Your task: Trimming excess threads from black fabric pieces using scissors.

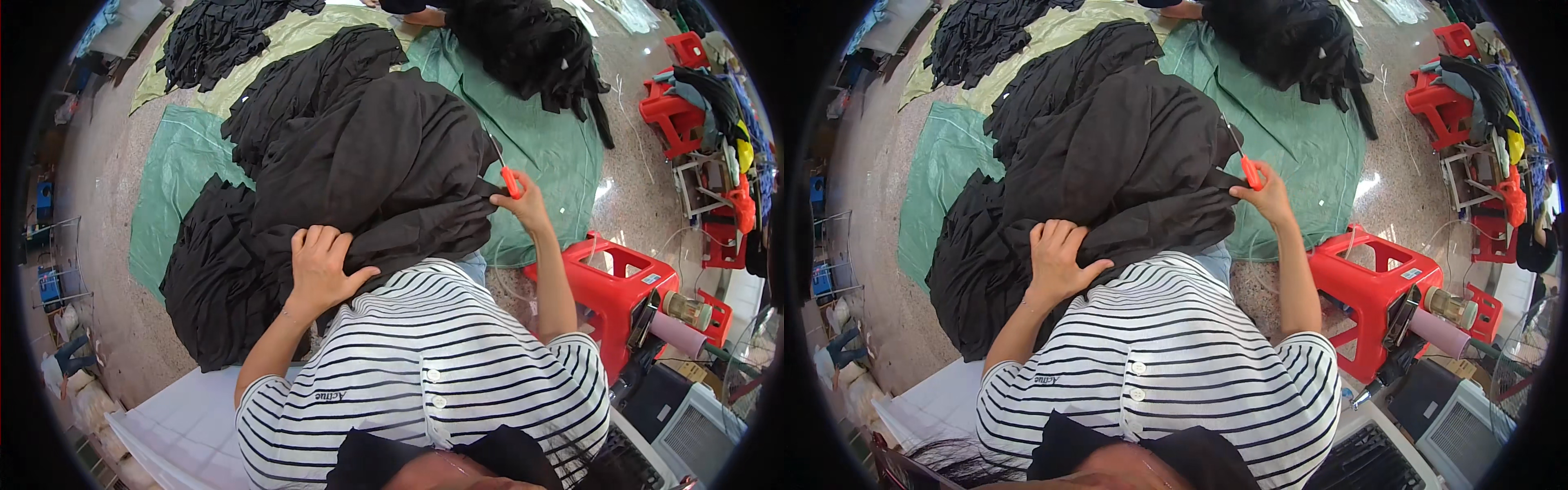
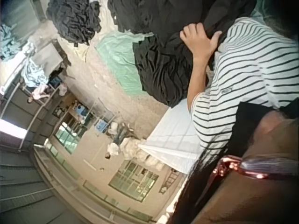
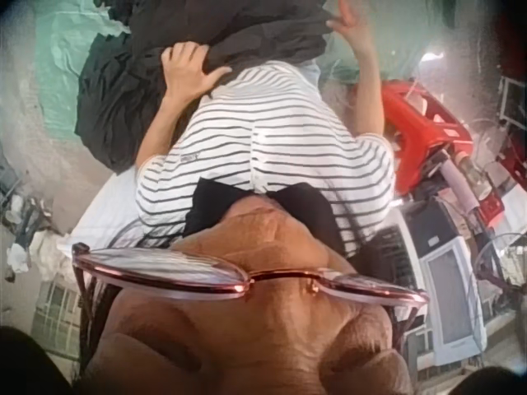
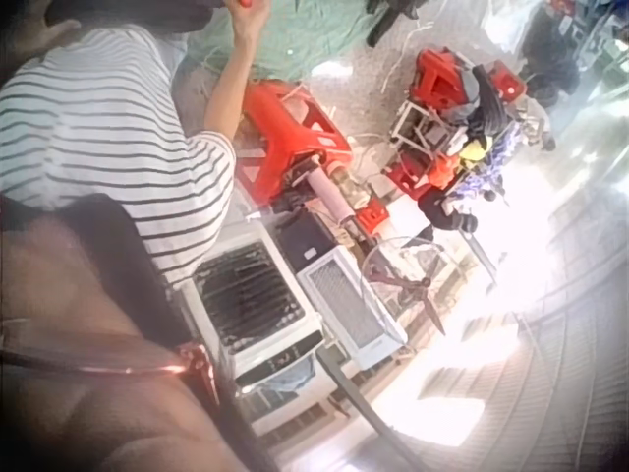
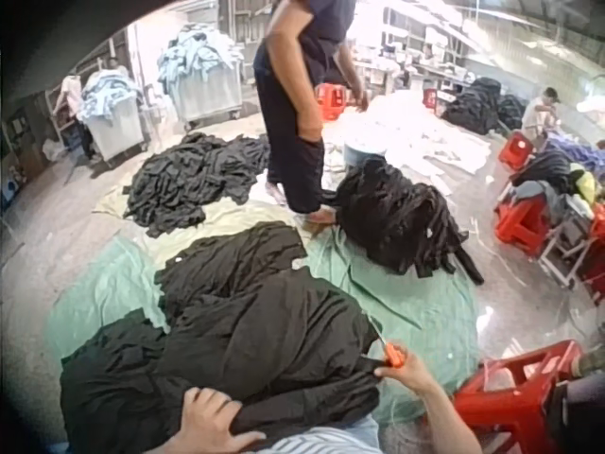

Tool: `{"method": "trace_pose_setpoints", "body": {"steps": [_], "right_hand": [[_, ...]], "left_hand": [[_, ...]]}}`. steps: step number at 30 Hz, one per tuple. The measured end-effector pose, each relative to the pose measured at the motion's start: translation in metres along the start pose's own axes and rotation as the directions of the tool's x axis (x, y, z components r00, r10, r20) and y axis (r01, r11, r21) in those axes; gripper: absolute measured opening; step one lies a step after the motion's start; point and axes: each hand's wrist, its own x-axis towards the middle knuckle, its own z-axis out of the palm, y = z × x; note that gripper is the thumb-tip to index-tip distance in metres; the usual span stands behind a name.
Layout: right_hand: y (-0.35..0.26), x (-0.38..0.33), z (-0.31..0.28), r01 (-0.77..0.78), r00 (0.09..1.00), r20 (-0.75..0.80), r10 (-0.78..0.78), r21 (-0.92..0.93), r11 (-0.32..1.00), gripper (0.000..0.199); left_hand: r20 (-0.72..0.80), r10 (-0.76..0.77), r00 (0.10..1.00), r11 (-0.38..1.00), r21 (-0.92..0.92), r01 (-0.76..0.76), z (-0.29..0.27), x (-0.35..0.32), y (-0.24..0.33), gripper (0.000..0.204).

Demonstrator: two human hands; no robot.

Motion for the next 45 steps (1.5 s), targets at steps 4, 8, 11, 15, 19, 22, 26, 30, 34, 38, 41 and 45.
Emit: {"method": "trace_pose_setpoints", "body": {"steps": [4, 8, 11, 15, 19, 22, 26, 30, 34, 38, 41, 45], "right_hand": [[-0.050, -0.012, 0.003, 0.062, 0.991, -0.110, -0.074, -0.110, 0.992, 0.041], [-0.142, -0.046, -0.029, 0.235, 0.915, -0.364, -0.175, 0.127, 0.964, 0.034], [-0.177, -0.068, -0.055, 0.387, 0.805, -0.539, -0.248, 0.159, 0.908, 0.038], [-0.196, -0.091, -0.057, 0.507, 0.718, -0.645, -0.263, 0.225, 0.832, 0.061], [-0.214, -0.097, -0.065, 0.540, 0.679, -0.671, -0.300, 0.178, 0.823, 0.035], [-0.236, -0.070, -0.054, 0.579, 0.721, -0.559, -0.409, 0.162, 0.799, 0.040], [-0.261, 0.015, 0.000, 0.589, 0.701, -0.411, -0.584, -0.128, 0.798, 0.039], [-0.226, 0.093, 0.038, 0.445, 0.821, -0.226, -0.524, -0.321, 0.836, 0.041], [-0.187, 0.068, 0.047, 0.298, 0.910, -0.117, -0.397, -0.479, 0.826, 0.066], [-0.171, 0.030, 0.039, 0.472, 0.853, 0.074, -0.516, -0.531, 0.704, 0.054], [-0.184, -0.006, 0.037, 0.502, 0.848, 0.219, -0.482, -0.624, 0.599, 0.045], [-0.186, -0.033, 0.037, 0.432, 0.898, 0.252, -0.359, -0.655, 0.620, 0.036]], "left_hand": [[0.045, 0.066, 0.997, 0.998, -0.020, -0.065, -0.001, -0.012, -0.004, 0.058], [0.106, -0.133, 0.985, 0.988, -0.060, 0.140, -0.003, -0.031, 0.002, 0.062], [0.000, -0.180, 0.984, 0.979, -0.099, 0.179, 0.005, -0.053, -0.012, 0.038], [0.256, -0.564, 0.785, 0.329, -0.802, 0.499, -0.038, -0.069, -0.015, 0.026], [-0.155, -0.568, 0.808, 0.492, -0.851, 0.183, -0.132, -0.099, -0.035, 0.009], [-0.446, -0.522, 0.727, 0.737, -0.665, 0.121, -0.157, -0.047, -0.042, 0.021], [-0.104, -0.574, 0.812, 0.706, -0.565, 0.427, -0.120, 0.030, -0.139, 0.037], [-0.459, -0.302, 0.836, 0.899, 0.155, 0.410, -0.036, 0.057, -0.144, 0.048], [-0.536, -0.082, 0.840, 0.991, -0.130, 0.015, -0.015, 0.087, -0.069, 0.011], [-0.410, -0.007, 0.912, 0.902, -0.397, -0.171, 0.008, 0.128, -0.030, 0.018], [-0.295, -0.042, 0.955, 0.893, -0.440, -0.097, 0.025, 0.147, -0.034, 0.019], [-0.072, -0.201, 0.977, 0.783, -0.611, 0.116, 0.044, 0.151, -0.039, 0.017]]}}
